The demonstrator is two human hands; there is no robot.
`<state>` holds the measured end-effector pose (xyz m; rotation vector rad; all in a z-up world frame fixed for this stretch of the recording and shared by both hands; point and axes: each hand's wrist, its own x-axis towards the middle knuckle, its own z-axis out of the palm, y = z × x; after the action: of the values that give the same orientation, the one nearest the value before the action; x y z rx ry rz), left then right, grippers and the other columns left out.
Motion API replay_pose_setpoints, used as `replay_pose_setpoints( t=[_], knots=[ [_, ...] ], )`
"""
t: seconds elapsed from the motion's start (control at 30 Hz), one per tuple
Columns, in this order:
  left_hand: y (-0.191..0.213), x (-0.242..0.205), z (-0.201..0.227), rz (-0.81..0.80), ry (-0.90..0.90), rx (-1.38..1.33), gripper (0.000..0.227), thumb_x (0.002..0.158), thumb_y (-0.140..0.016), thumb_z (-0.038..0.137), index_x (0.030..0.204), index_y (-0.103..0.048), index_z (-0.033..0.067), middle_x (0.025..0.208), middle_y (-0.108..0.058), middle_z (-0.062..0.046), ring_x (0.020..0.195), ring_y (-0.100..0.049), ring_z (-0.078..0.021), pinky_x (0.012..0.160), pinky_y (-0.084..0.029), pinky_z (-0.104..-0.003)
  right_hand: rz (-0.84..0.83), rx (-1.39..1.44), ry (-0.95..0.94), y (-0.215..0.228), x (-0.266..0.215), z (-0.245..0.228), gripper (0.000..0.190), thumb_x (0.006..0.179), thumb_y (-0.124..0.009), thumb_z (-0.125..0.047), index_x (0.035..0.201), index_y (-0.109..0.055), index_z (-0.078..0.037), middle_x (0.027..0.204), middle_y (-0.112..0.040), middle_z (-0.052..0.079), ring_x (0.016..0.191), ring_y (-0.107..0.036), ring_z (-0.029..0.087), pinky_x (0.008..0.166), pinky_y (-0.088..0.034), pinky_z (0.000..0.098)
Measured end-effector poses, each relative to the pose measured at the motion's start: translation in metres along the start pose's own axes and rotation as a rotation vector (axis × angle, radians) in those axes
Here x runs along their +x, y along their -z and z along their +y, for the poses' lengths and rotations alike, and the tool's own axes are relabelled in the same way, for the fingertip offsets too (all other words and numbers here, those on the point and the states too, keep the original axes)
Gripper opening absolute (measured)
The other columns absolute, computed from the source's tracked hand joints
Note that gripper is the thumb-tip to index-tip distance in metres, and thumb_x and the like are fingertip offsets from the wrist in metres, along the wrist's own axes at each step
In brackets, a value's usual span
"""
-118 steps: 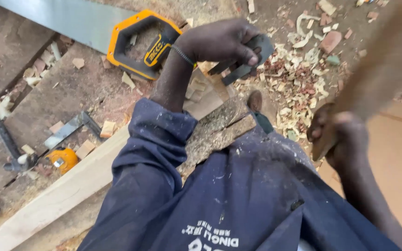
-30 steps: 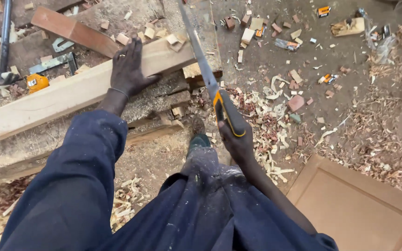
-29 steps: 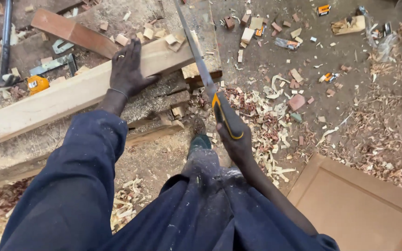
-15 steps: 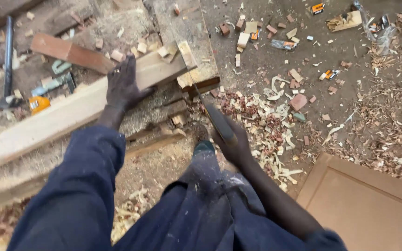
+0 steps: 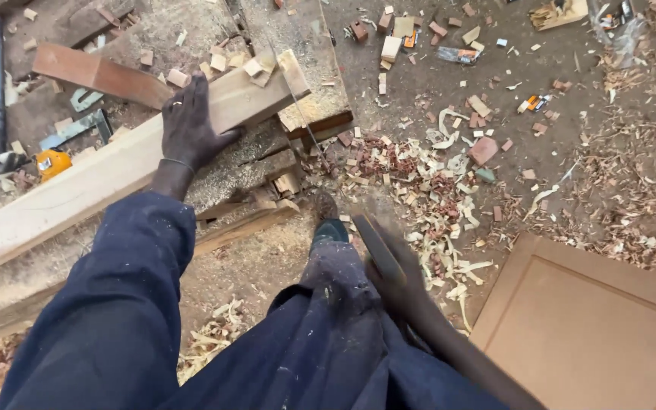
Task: Measuring and marking a wooden plank with a square and pencil, followed by sawing.
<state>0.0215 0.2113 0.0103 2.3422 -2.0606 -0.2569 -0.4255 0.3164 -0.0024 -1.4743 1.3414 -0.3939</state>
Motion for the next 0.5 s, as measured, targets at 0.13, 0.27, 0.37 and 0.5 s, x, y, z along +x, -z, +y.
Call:
replay_pose_setpoints(
  t=[0.13, 0.27, 0.37, 0.5],
  knots=[
    [-0.003, -0.004, 0.0, -0.029, 0.029, 0.011, 0.121, 0.084, -0.055, 0.084, 0.161, -0.012, 0.0003, 0.168, -0.02, -0.027, 0.153, -0.027, -0.0469, 0.122, -0.02, -0.062, 0.046, 0.248, 0.4, -0.02, 0.122, -0.092, 0.038, 0.09, -0.061, -0.001, 0.127, -0.055, -0.004, 0.106, -0.07, 0.018, 0.057, -0.054, 0.008, 0.041, -0.044, 0.0197],
    [-0.009, -0.001, -0.012, 0.042, -0.051, 0.034, 0.12, 0.084, -0.062, 0.082, 0.158, -0.019, -0.0024, 0.163, -0.031, -0.03, 0.144, -0.038, -0.0501, 0.116, -0.029, -0.066, 0.188, 0.449, 0.441, 0.0, 0.137, -0.119, 0.037, 0.09, -0.07, -0.011, 0.125, -0.07, -0.001, 0.098, -0.075, 0.006, 0.081, -0.066, 0.013, 0.062, -0.051, 0.0294],
    [0.002, -0.002, 0.002, 0.013, -0.014, 0.013, 0.119, 0.084, -0.067, 0.077, 0.158, -0.02, -0.004, 0.161, -0.031, -0.03, 0.144, -0.037, -0.0491, 0.117, -0.029, -0.065, 0.303, 0.367, 0.444, 0.0, 0.117, -0.104, 0.041, 0.089, -0.068, -0.009, 0.128, -0.066, 0.003, 0.114, -0.075, 0.016, 0.096, -0.072, 0.023, 0.08, -0.059, 0.0339],
    [-0.006, 0.0, -0.006, 0.089, -0.081, 0.066, 0.115, 0.09, -0.061, 0.081, 0.155, -0.026, -0.0077, 0.155, -0.04, -0.033, 0.134, -0.046, -0.0491, 0.109, -0.037, -0.065, 0.267, 0.422, 0.334, -0.019, 0.104, -0.102, 0.028, 0.089, -0.069, -0.013, 0.112, -0.071, 0.002, 0.087, -0.073, 0.011, 0.065, -0.068, 0.016, 0.046, -0.055, 0.0257]
  ],
)
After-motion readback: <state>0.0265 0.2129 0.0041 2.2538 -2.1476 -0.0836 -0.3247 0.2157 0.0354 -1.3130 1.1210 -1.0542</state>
